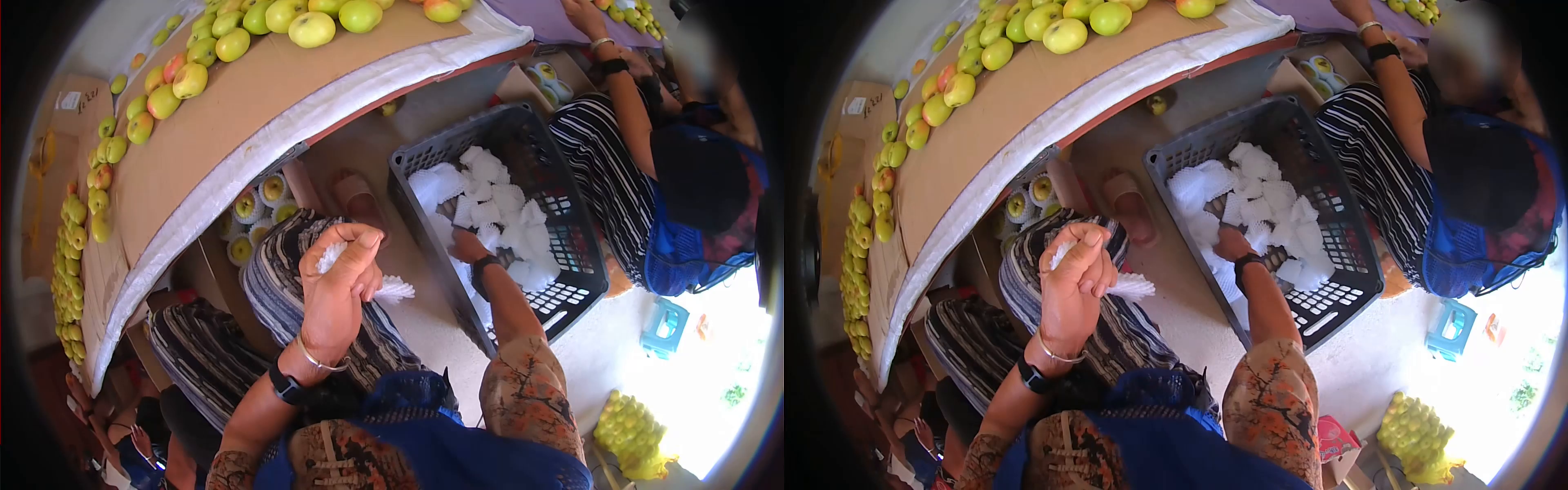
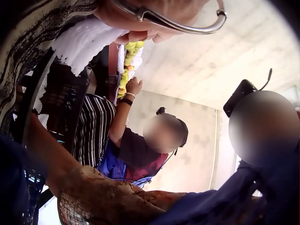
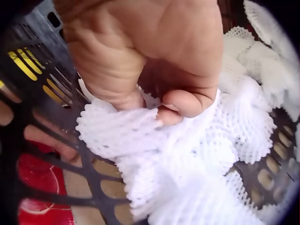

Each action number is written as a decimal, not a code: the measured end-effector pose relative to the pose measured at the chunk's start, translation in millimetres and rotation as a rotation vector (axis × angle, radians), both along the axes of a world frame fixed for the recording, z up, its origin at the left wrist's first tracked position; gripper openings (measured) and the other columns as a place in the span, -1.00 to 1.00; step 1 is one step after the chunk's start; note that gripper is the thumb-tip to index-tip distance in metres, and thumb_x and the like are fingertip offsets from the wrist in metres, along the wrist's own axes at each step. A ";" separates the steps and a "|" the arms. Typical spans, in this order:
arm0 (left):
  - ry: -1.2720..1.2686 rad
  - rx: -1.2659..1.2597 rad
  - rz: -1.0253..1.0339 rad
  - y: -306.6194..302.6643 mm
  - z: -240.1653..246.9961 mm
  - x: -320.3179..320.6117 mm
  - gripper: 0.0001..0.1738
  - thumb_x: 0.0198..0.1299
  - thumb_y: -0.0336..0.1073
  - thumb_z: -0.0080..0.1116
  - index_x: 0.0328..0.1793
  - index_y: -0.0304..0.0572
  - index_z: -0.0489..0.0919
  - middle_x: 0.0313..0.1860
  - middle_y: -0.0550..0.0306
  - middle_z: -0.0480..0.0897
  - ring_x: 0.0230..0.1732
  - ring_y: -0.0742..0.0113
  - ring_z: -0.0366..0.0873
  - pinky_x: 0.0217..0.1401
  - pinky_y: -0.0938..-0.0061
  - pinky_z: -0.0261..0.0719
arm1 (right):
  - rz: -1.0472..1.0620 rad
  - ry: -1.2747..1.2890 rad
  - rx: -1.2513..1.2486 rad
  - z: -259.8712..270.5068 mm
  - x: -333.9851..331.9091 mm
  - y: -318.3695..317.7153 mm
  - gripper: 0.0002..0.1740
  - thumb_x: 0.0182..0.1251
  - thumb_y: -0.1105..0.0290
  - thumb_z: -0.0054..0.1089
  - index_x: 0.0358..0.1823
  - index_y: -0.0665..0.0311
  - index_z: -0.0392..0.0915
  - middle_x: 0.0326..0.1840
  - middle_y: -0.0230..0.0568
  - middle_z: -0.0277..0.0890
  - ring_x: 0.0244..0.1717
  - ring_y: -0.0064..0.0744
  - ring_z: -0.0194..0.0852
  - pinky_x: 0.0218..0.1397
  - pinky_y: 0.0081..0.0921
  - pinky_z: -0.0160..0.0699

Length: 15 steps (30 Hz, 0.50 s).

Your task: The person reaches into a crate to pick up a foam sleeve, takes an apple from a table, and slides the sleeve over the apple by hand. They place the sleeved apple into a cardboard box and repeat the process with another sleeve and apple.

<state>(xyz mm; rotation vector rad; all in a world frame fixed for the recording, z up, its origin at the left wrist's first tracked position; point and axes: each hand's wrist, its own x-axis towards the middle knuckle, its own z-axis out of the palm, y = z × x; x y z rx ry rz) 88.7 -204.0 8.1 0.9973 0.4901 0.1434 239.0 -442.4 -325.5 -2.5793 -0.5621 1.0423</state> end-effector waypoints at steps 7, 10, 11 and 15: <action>0.016 -0.047 -0.027 -3.8 -1.9 1.0 -0.85 0.27 -0.33 0.29 -0.20 -0.26 0.58 -0.66 0.43 0.32 -0.67 0.66 0.19 -0.54 0.65 0.21 | -0.524 0.189 0.330 100.7 -9.3 -53.0 -0.56 0.13 0.26 0.34 -0.06 0.45 0.53 -0.34 -0.06 0.62 -0.41 -0.35 0.63 -0.40 -0.45 0.51; -0.002 -0.071 -0.069 -3.6 -4.8 0.5 -0.85 0.26 -0.34 0.29 -0.20 -0.28 0.59 -0.64 0.43 0.36 -0.67 0.68 0.20 -0.57 0.66 0.20 | -0.796 0.253 0.653 135.1 -13.2 -66.6 -0.67 0.21 0.33 0.24 -0.06 0.40 0.53 -0.37 -0.18 0.58 -0.45 -0.47 0.54 -0.47 -0.59 0.35; -0.004 -0.076 -0.085 -3.3 -5.5 0.3 -0.85 0.26 -0.34 0.29 -0.20 -0.28 0.59 -0.64 0.43 0.36 -0.67 0.68 0.21 -0.57 0.66 0.20 | -0.853 0.304 0.785 142.1 -15.5 -71.3 -0.70 0.24 0.35 0.20 -0.06 0.38 0.53 -0.37 -0.21 0.57 -0.46 -0.51 0.50 -0.49 -0.63 0.29; -0.029 -0.057 -0.151 -2.0 -10.7 -1.3 -0.89 0.26 -0.38 0.26 -0.20 -0.29 0.61 -0.63 0.41 0.40 -0.66 0.67 0.25 -0.57 0.66 0.22 | -1.041 0.399 1.075 168.2 -28.9 -66.3 -0.83 0.26 0.42 0.09 -0.18 0.36 0.49 -0.42 -0.30 0.49 -0.48 -0.52 0.45 -0.52 -0.66 0.22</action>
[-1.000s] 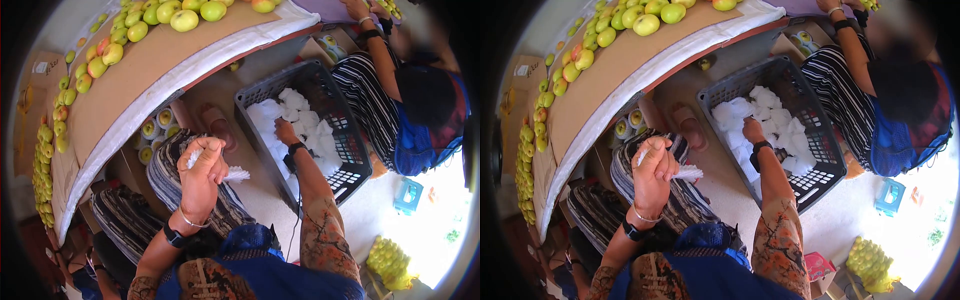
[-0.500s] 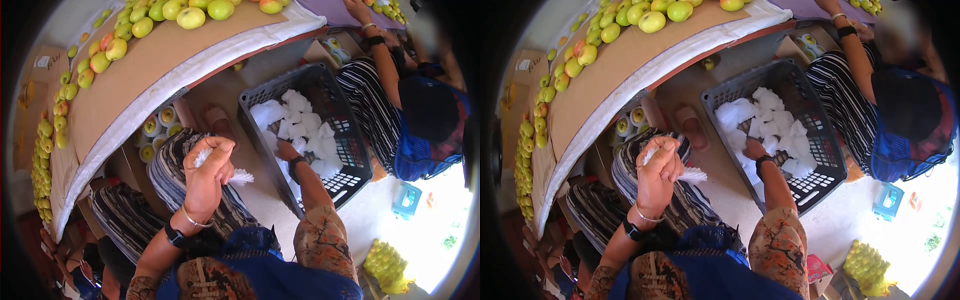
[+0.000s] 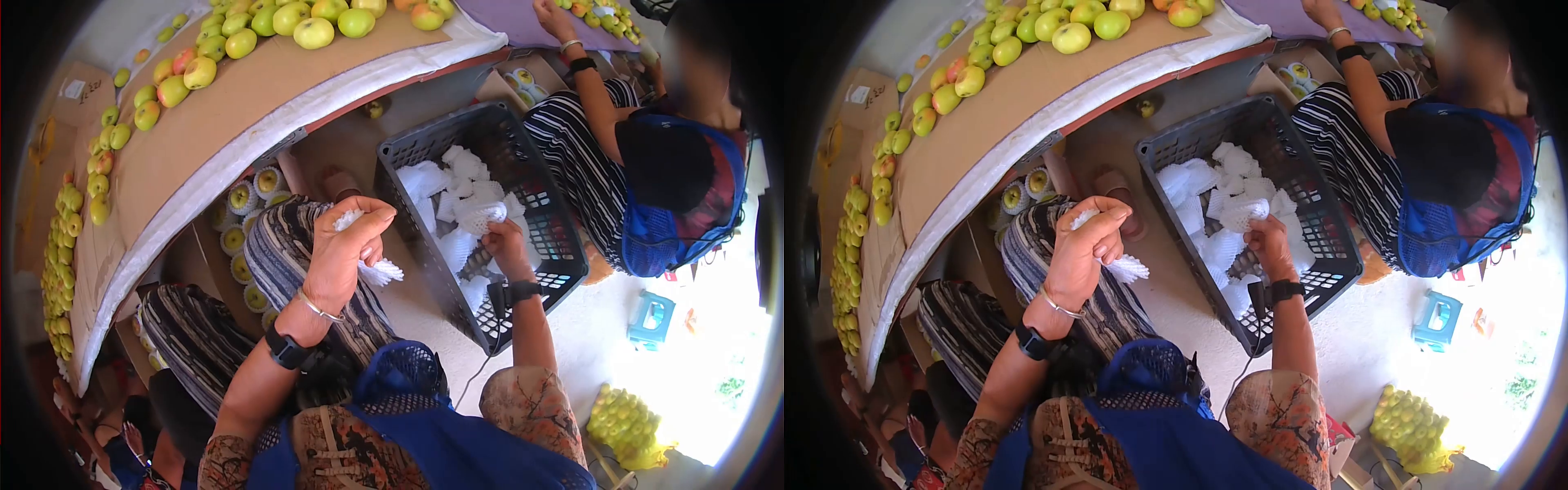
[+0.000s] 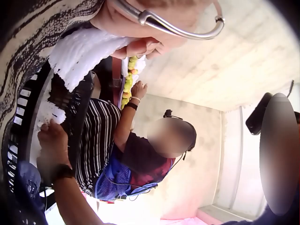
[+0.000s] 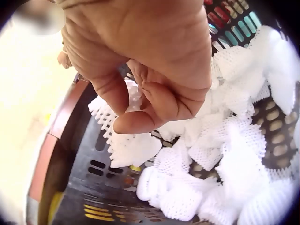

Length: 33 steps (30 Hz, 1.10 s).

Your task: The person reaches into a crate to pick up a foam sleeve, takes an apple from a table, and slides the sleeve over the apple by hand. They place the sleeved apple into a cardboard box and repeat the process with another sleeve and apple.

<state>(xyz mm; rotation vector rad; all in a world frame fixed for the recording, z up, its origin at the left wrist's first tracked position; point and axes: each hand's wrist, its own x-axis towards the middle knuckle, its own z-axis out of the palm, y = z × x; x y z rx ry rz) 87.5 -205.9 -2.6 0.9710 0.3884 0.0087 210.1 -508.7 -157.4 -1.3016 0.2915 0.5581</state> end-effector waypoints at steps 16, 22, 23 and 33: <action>-0.349 0.968 -0.172 -11.4 -12.4 -2.4 -0.63 0.06 -0.40 0.45 0.03 -0.25 0.69 -0.26 0.18 0.60 -0.22 0.44 0.56 -0.11 0.54 0.53 | 0.200 -0.259 0.011 120.4 -63.5 102.7 -0.62 0.41 0.23 -0.05 0.05 0.36 0.51 -0.33 -0.27 0.60 -0.50 -0.54 0.52 -0.43 -0.68 0.36; -0.271 1.104 -0.159 -13.1 -5.2 -3.6 -0.65 -0.05 -0.36 0.51 -0.12 -0.27 0.69 -0.27 0.11 0.60 -0.25 0.27 0.58 -0.10 0.44 0.55 | 0.121 -0.351 -0.109 131.9 -76.8 123.5 -0.73 0.43 0.26 0.07 -0.15 0.37 0.54 -0.41 -0.28 0.59 -0.59 -0.58 0.49 -0.51 -0.68 0.35; -0.271 1.119 -0.151 -13.7 -4.4 -3.5 -0.67 -0.06 -0.36 0.52 -0.15 -0.28 0.68 -0.28 0.11 0.59 -0.25 0.26 0.58 -0.10 0.43 0.55 | 0.113 -0.388 -0.158 131.3 -78.1 126.3 -0.74 0.42 0.27 0.07 -0.17 0.37 0.54 -0.43 -0.28 0.59 -0.60 -0.58 0.48 -0.52 -0.68 0.34; -0.301 0.749 0.034 -5.8 -21.8 1.4 -0.81 0.30 -0.32 0.29 -0.23 -0.33 0.61 -0.41 0.31 0.55 -0.36 0.62 0.41 -0.32 0.62 0.41 | 0.045 -0.108 -0.020 130.0 -79.9 119.5 -0.77 0.33 0.28 0.05 -0.33 0.32 0.47 -0.49 -0.29 0.51 -0.62 -0.59 0.46 -0.60 -0.71 0.13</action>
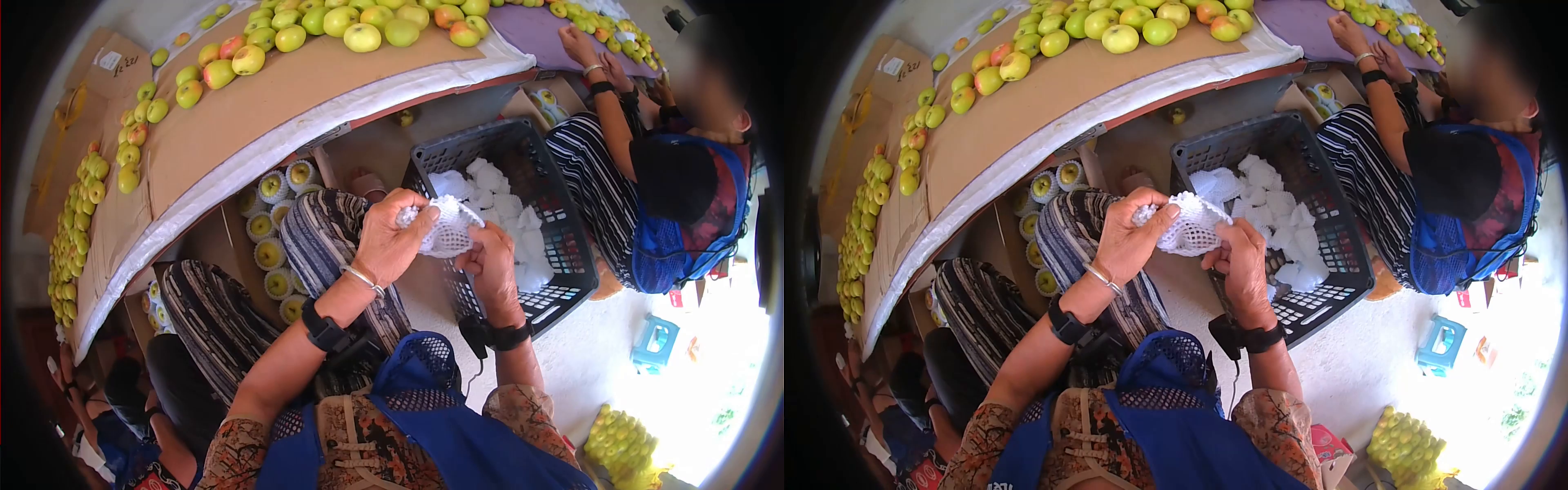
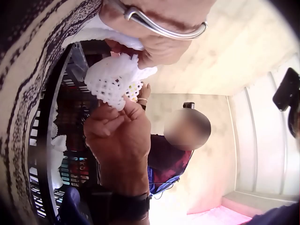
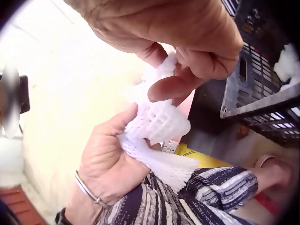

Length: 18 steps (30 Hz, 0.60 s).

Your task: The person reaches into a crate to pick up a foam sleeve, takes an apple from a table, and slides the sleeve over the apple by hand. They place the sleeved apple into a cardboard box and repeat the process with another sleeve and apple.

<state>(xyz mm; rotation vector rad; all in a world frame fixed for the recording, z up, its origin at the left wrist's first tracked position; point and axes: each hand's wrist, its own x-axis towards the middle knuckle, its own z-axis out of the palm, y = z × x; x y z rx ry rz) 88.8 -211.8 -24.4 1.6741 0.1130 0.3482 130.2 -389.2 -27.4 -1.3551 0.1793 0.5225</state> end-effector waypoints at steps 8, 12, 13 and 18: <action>0.165 -0.166 -0.003 3.3 2.3 -0.4 -0.80 0.32 -0.30 0.26 -0.19 -0.33 0.61 -0.46 0.23 0.59 -0.38 0.58 0.48 -0.31 0.59 0.48 | 0.033 0.050 0.078 -10.3 7.0 -18.6 -0.72 0.29 0.32 0.01 -0.12 0.39 0.50 -0.37 -0.23 0.56 -0.50 -0.54 0.50 -0.56 -0.70 0.15; 0.103 -0.471 -0.078 3.8 -3.5 2.3 -0.82 0.32 -0.30 0.29 -0.17 -0.28 0.62 -0.38 0.34 0.59 -0.34 0.66 0.46 -0.30 0.69 0.47 | -0.112 0.057 0.360 -21.3 18.6 -26.1 -0.65 0.30 0.43 -0.06 0.07 0.41 0.45 -0.12 -0.18 0.61 -0.14 -0.49 0.56 -0.29 -0.64 0.41; 0.128 -0.491 -0.106 2.9 0.2 1.9 -0.82 0.31 -0.30 0.30 -0.18 -0.29 0.61 -0.38 0.35 0.59 -0.33 0.66 0.46 -0.29 0.69 0.47 | -0.098 0.013 0.361 -13.5 18.6 -19.6 -0.64 0.30 0.45 -0.04 0.10 0.41 0.44 -0.10 -0.18 0.61 -0.11 -0.47 0.57 -0.23 -0.61 0.46; 0.141 -0.454 -0.150 -0.1 -0.2 3.3 -0.84 0.29 -0.33 0.31 -0.20 -0.29 0.62 -0.37 0.36 0.59 -0.32 0.66 0.47 -0.30 0.68 0.47 | 0.111 -0.092 0.393 17.4 -2.1 9.5 -0.55 0.29 0.57 0.06 0.24 0.41 0.41 -0.02 -0.18 0.61 0.01 -0.40 0.60 0.07 -0.49 0.60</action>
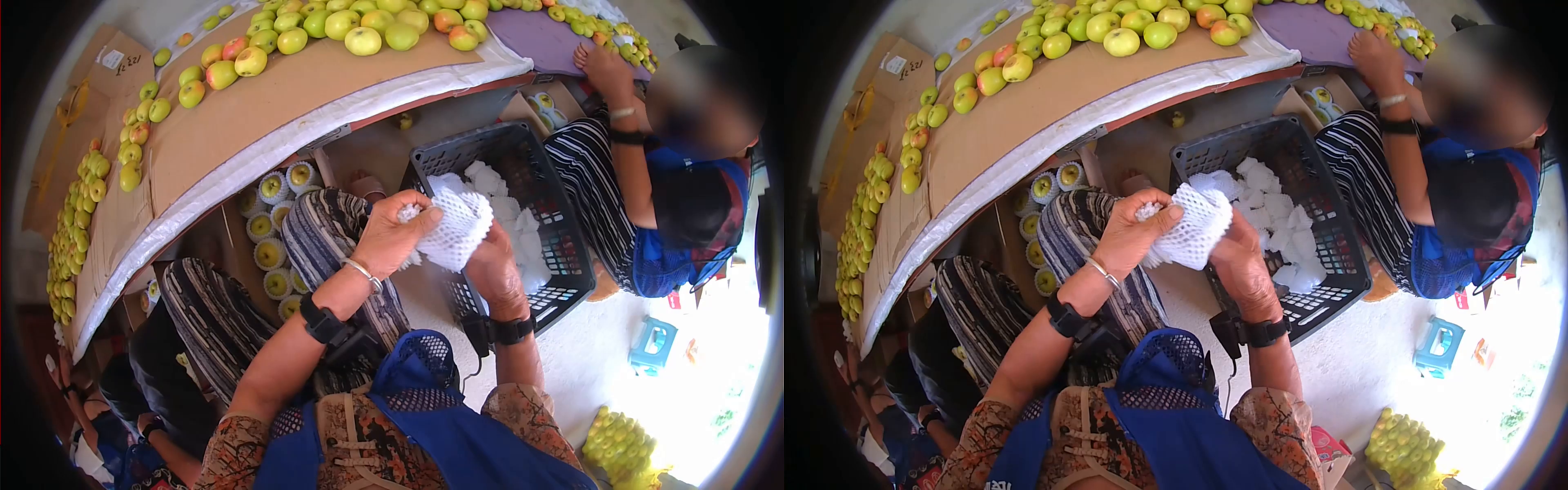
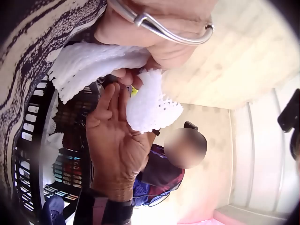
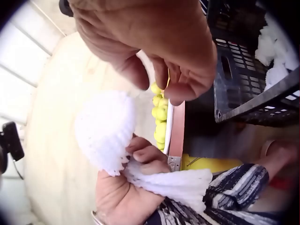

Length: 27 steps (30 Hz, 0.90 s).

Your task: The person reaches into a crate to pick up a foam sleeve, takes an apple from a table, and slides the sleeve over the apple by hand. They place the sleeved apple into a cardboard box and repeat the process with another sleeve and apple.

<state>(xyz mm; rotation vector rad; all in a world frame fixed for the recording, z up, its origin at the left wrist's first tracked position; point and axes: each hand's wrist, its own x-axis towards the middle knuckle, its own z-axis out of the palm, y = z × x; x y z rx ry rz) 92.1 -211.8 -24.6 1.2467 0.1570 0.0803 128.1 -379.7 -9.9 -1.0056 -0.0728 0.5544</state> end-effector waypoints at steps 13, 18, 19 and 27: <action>-0.106 0.551 0.204 -3.9 -4.4 1.6 -0.87 0.19 -0.38 0.27 -0.19 -0.26 0.61 -0.36 -0.05 0.68 -0.33 0.24 0.67 -0.23 0.40 0.58 | 0.015 -0.010 -0.062 0.8 -0.2 3.7 -0.66 0.13 0.65 0.25 -0.04 0.30 0.49 -0.06 -0.25 0.56 -0.10 -0.57 0.55 -0.11 -0.67 0.55; 0.051 0.491 0.230 0.7 -4.2 -0.7 -0.86 0.18 -0.33 0.29 -0.22 -0.23 0.61 -0.37 -0.06 0.68 -0.34 0.17 0.68 -0.23 0.36 0.57 | -0.042 -0.014 -0.035 0.4 -4.1 7.7 -0.75 0.12 0.72 0.24 -0.20 0.28 0.50 -0.24 -0.38 0.57 -0.20 -0.58 0.54 -0.13 -0.62 0.55; 0.047 0.507 0.258 1.5 -4.0 -0.8 -0.88 0.19 -0.37 0.28 -0.22 -0.25 0.61 -0.39 0.04 0.65 -0.35 0.31 0.61 -0.25 0.44 0.54 | -0.024 -0.042 -0.013 -0.4 -4.3 3.8 -0.76 0.12 0.72 0.24 -0.23 0.27 0.49 -0.26 -0.38 0.56 -0.26 -0.59 0.51 -0.19 -0.63 0.52; 0.003 0.537 0.315 4.4 6.3 -0.3 -0.91 0.17 -0.48 0.32 -0.25 -0.31 0.62 -0.41 0.23 0.61 -0.36 0.56 0.50 -0.29 0.57 0.48 | -0.064 -0.085 0.092 15.0 7.7 -59.2 -0.85 0.27 0.42 0.22 -0.23 0.26 0.44 -0.38 -0.32 0.42 -0.47 -0.59 0.28 -0.42 -0.67 0.23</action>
